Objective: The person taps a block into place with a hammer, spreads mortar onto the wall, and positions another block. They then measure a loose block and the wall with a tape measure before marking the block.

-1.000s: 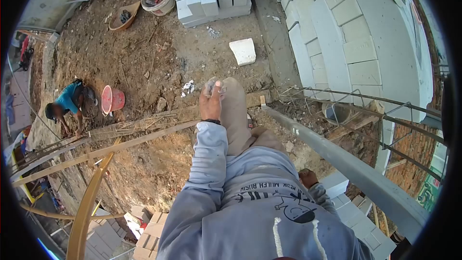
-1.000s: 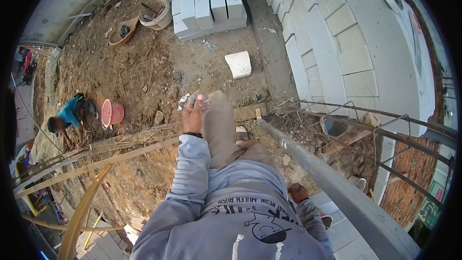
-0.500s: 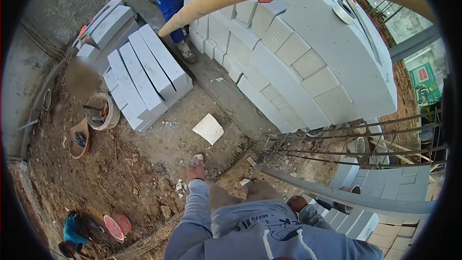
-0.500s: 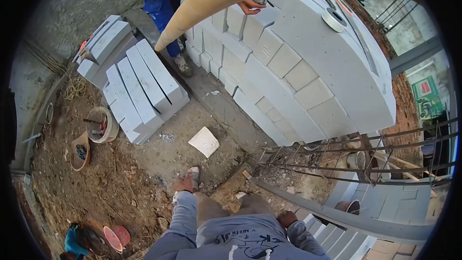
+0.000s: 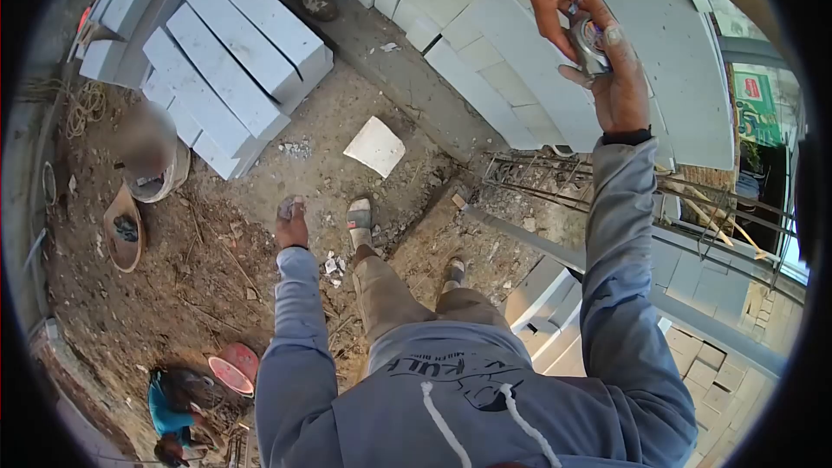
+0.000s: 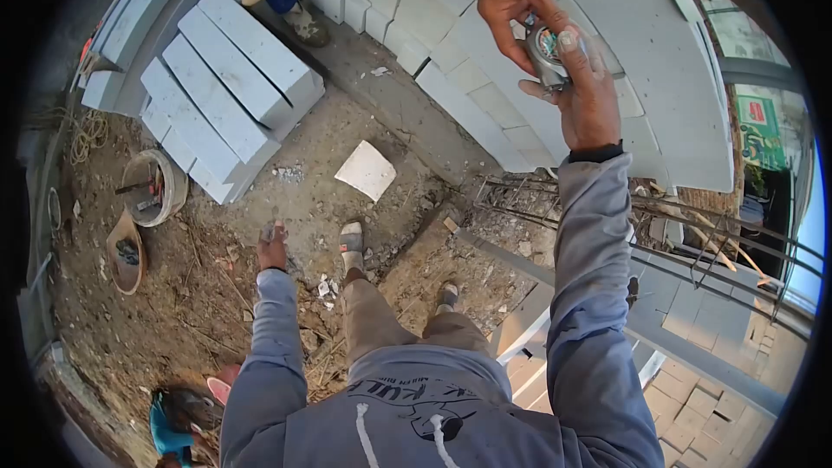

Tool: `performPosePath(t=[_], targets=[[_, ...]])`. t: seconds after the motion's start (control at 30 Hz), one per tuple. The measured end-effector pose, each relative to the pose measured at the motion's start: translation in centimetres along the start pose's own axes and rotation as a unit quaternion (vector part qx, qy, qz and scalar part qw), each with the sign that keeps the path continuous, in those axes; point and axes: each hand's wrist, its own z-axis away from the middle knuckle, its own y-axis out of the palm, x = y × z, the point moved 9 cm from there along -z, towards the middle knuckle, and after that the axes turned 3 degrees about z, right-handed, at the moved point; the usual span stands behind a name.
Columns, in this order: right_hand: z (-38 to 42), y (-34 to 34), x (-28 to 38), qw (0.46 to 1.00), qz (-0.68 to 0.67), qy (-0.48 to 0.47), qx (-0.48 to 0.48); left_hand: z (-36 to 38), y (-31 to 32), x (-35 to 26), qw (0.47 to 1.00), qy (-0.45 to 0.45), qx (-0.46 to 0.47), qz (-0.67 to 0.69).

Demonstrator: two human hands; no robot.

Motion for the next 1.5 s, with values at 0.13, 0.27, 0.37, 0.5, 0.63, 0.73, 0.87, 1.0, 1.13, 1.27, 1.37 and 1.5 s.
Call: performPosePath(t=[0.13, 0.27, 0.37, 0.5, 0.63, 0.73, 0.87, 1.0, 1.13, 1.27, 1.37, 1.5], targets=[[0.9, 1.9, -3.5, 0.999, 0.039, -0.007, 0.017, -1.2, 3.3, 4.1, 0.988, 0.051, -0.027, -0.145], [3.2, 2.0, -11.5, 0.997, 0.011, -0.072, -0.032, -3.6, 8.1, 7.9, 0.972, -0.03, -0.023, -0.231], [6.0, 1.3, -24.1, 0.995, -0.078, 0.026, -0.05, -8.8, 11.1, 13.1, 0.968, -0.011, -0.048, -0.248], [15.4, 2.6, -53.5, 0.889, -0.268, 0.348, -0.13, -18.0, 16.2, 18.4, 0.947, 0.096, -0.006, -0.308], [21.7, 9.0, -72.0, 0.771, -0.421, 0.439, -0.185, -28.6, 22.4, 19.9, 0.958, 0.101, 0.067, -0.261], [20.1, 12.7, -79.8, 0.723, -0.475, 0.423, -0.269, -34.7, 28.6, 21.0, 0.932, 0.129, 0.178, -0.29], [15.2, 15.4, -86.3, 0.714, -0.469, 0.421, -0.306, -35.5, 33.6, 26.6, 0.901, 0.048, 0.276, -0.33], [13.7, 15.0, -86.4, 0.788, -0.39, 0.411, -0.241, -32.1, 33.6, 29.1, 0.895, -0.042, 0.353, -0.27], [15.5, 13.3, -80.6, 0.8, -0.396, 0.409, -0.189, -22.2, 29.4, 24.6, 0.944, -0.057, 0.29, -0.146], [19.5, 10.7, -72.0, 0.794, -0.422, 0.402, -0.172, -11.3, 23.5, 18.5, 0.961, -0.067, 0.266, -0.042], [20.8, 10.2, -63.1, 0.788, -0.45, 0.394, -0.144, -5.2, 19.2, 14.2, 0.967, -0.069, 0.245, -0.003], [23.1, 9.5, -53.9, 0.788, -0.462, 0.388, -0.125, 1.3, 16.3, 10.4, 0.968, -0.116, 0.216, 0.057]])
